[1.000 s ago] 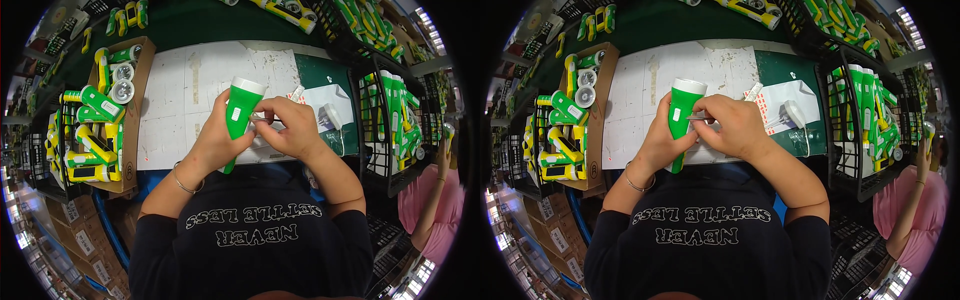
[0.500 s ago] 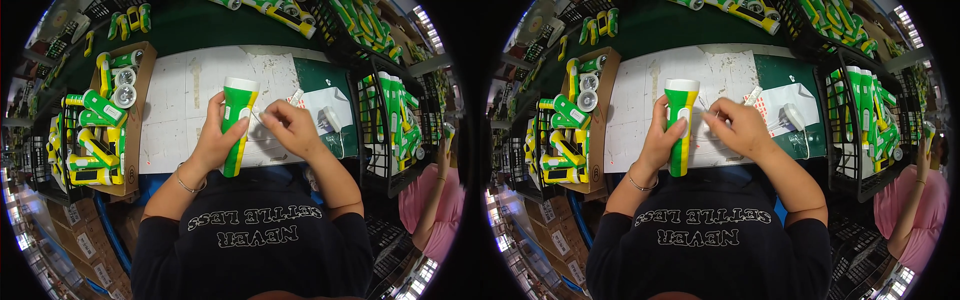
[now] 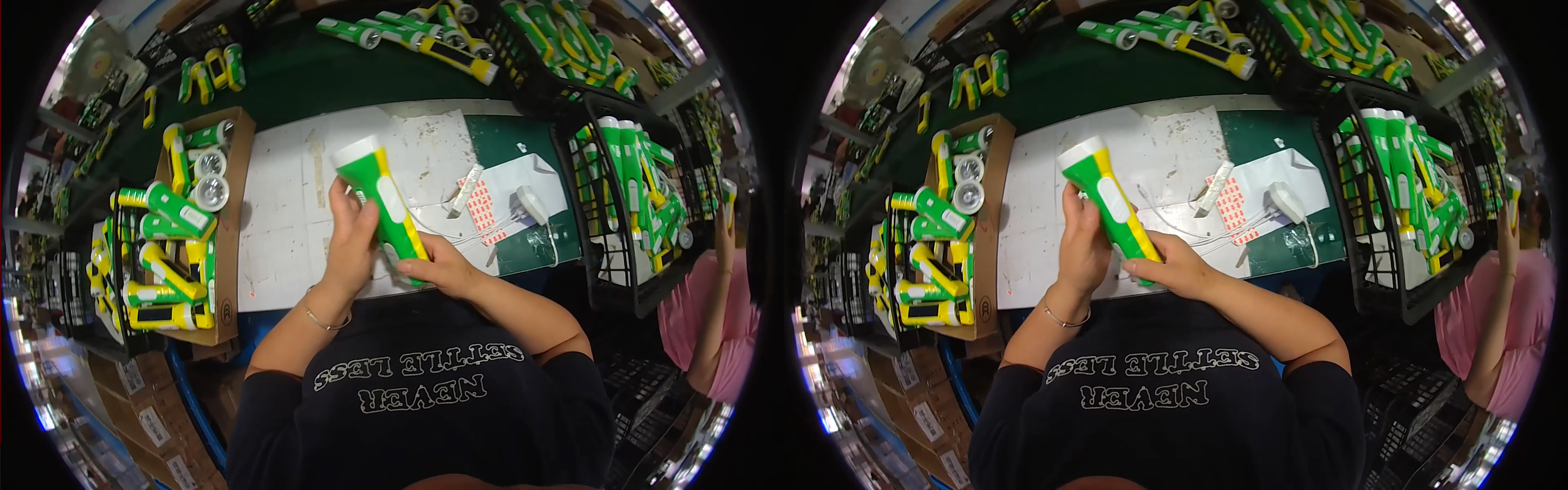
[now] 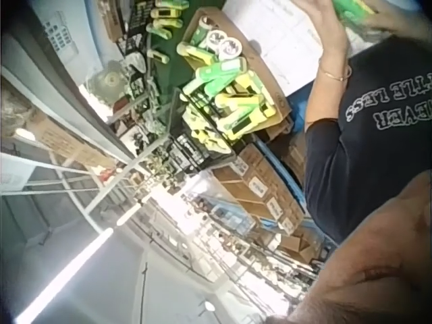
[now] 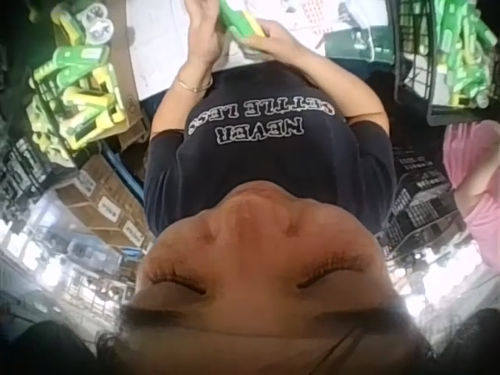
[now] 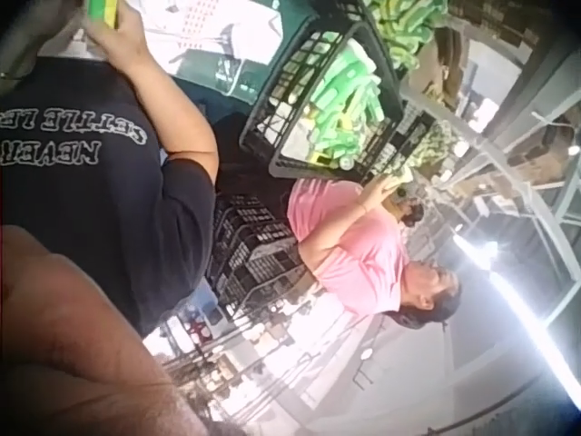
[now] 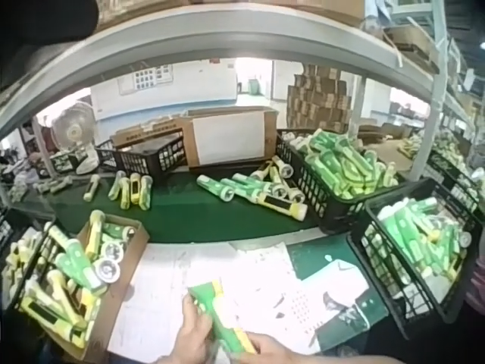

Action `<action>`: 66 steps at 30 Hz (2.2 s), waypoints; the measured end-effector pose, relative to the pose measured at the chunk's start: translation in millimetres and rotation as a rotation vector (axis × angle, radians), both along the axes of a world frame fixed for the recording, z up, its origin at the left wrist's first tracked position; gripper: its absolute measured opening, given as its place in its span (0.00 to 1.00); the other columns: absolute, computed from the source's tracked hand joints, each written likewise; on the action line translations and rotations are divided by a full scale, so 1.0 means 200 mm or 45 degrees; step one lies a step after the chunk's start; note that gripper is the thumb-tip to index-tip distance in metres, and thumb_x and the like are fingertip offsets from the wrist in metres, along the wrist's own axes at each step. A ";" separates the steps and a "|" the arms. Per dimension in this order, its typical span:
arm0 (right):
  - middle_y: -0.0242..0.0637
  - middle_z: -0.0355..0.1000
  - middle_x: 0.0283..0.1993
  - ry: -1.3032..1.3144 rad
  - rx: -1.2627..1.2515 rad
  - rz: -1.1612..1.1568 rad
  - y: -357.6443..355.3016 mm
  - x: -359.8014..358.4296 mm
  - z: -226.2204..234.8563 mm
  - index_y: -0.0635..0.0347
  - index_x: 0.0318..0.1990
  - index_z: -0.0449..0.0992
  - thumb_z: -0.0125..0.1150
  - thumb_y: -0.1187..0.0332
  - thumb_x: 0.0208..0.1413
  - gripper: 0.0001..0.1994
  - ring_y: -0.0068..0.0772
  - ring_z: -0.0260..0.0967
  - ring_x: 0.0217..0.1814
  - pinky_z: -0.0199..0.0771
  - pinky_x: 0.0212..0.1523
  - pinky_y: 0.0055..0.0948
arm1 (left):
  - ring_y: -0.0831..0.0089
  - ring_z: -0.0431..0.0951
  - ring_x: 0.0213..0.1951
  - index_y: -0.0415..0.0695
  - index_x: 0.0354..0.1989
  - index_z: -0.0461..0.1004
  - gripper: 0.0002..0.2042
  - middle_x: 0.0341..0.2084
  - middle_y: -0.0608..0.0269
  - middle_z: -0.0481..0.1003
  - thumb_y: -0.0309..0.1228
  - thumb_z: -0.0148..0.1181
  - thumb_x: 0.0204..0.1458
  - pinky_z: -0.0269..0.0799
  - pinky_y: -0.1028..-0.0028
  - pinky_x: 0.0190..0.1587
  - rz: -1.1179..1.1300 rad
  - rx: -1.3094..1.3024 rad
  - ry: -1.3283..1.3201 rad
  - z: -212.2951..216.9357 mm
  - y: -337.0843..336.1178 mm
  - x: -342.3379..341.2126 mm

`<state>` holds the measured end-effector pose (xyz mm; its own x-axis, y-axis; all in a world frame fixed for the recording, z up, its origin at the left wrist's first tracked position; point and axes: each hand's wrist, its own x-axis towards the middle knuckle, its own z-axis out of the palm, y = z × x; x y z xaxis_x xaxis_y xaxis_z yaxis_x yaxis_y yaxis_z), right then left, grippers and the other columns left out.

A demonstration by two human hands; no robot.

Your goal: Applying labels or stickers to green and yellow flashlights at an assembly station.

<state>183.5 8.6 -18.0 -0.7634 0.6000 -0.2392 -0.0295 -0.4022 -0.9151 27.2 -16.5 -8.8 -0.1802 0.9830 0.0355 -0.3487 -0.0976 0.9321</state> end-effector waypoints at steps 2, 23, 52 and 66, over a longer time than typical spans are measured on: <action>0.33 0.70 0.30 -0.091 0.713 -0.254 0.05 0.10 0.09 0.63 0.43 0.69 0.64 0.63 0.46 0.19 0.21 0.66 0.29 0.66 0.30 0.21 | 0.67 0.65 0.50 0.47 0.65 0.38 0.32 0.50 0.57 0.56 0.44 0.45 0.58 0.65 0.65 0.51 -0.009 -0.014 -0.002 0.05 0.01 -0.03; 0.47 0.72 0.47 -2.469 0.944 -0.857 0.74 1.18 0.55 0.53 0.63 0.53 0.60 0.35 0.35 0.49 0.45 0.72 0.46 0.71 0.43 0.41 | 0.72 0.69 0.44 0.52 0.62 0.49 0.27 0.46 0.63 0.58 0.33 0.50 0.55 0.66 0.71 0.46 -0.102 -0.214 0.061 -0.07 0.22 -0.12; 0.41 0.73 0.43 -1.769 1.754 -0.412 1.36 0.28 0.20 0.53 0.51 0.68 0.62 0.53 0.43 0.27 0.43 0.71 0.45 0.72 0.42 0.38 | 0.73 0.70 0.40 0.46 0.62 0.47 0.29 0.46 0.59 0.58 0.31 0.51 0.53 0.66 0.74 0.45 -0.094 -0.212 0.059 -0.12 0.25 -0.23; 0.31 0.69 0.54 -0.521 1.495 0.283 0.79 0.04 0.39 0.48 0.49 0.72 0.68 0.73 0.35 0.27 0.39 0.69 0.50 0.71 0.47 0.31 | 0.44 0.68 0.51 0.37 0.62 0.52 0.41 0.54 0.37 0.62 0.63 0.30 0.53 0.68 0.45 0.47 -1.038 -0.584 -1.379 -0.16 0.30 -0.31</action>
